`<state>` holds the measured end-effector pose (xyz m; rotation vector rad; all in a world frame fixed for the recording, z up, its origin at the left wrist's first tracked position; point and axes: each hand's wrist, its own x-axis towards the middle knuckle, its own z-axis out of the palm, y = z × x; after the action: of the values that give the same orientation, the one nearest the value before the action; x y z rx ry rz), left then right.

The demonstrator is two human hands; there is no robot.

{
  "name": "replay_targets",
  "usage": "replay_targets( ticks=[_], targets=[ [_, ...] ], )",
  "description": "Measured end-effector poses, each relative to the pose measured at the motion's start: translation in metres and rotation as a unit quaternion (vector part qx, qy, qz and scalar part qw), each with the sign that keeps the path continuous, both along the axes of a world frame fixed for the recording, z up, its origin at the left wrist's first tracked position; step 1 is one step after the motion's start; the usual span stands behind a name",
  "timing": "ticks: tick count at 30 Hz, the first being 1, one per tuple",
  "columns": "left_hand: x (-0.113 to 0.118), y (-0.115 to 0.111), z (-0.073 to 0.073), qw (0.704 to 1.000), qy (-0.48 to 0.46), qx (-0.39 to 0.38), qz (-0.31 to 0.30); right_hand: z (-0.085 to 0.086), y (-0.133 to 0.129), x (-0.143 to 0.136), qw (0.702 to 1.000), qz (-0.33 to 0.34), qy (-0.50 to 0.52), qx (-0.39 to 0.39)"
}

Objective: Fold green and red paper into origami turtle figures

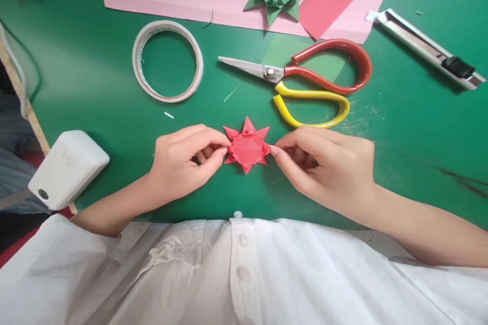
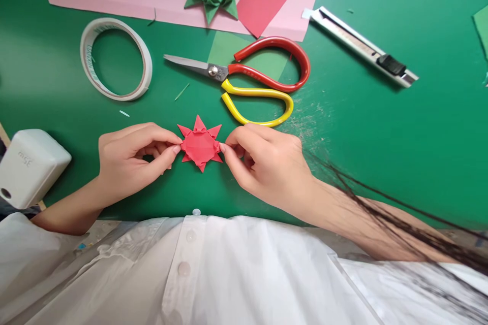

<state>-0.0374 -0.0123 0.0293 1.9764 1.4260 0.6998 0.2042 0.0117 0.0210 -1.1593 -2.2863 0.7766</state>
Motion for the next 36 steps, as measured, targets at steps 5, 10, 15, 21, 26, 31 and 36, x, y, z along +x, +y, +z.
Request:
replay_targets(
  ticks=[5,10,15,21,26,31,36],
  targets=[
    [0.000,0.000,-0.006,0.992,0.062,0.102,-0.048,-0.001,0.001,-0.001,1.000,0.001,-0.004,0.004],
    [-0.002,-0.004,-0.011,0.981,0.100,0.153,-0.066,-0.002,-0.001,0.000,1.000,0.000,-0.016,0.008],
    [-0.003,-0.006,-0.013,0.972,0.118,0.183,-0.084,-0.002,-0.002,-0.001,0.999,-0.004,-0.032,0.012],
    [0.000,-0.005,-0.012,0.962,0.143,0.217,-0.079,0.000,-0.001,-0.002,1.000,-0.001,-0.026,-0.002],
    [0.001,-0.005,-0.011,0.958,0.151,0.230,-0.086,-0.002,0.003,0.000,0.998,0.009,-0.044,0.052],
    [0.005,-0.007,-0.011,0.971,0.120,0.197,-0.058,-0.010,0.006,0.003,0.988,0.021,-0.097,0.122],
    [0.004,-0.005,-0.011,0.965,0.120,0.216,-0.084,-0.011,0.007,-0.001,0.976,0.014,-0.115,0.186]
  ],
)
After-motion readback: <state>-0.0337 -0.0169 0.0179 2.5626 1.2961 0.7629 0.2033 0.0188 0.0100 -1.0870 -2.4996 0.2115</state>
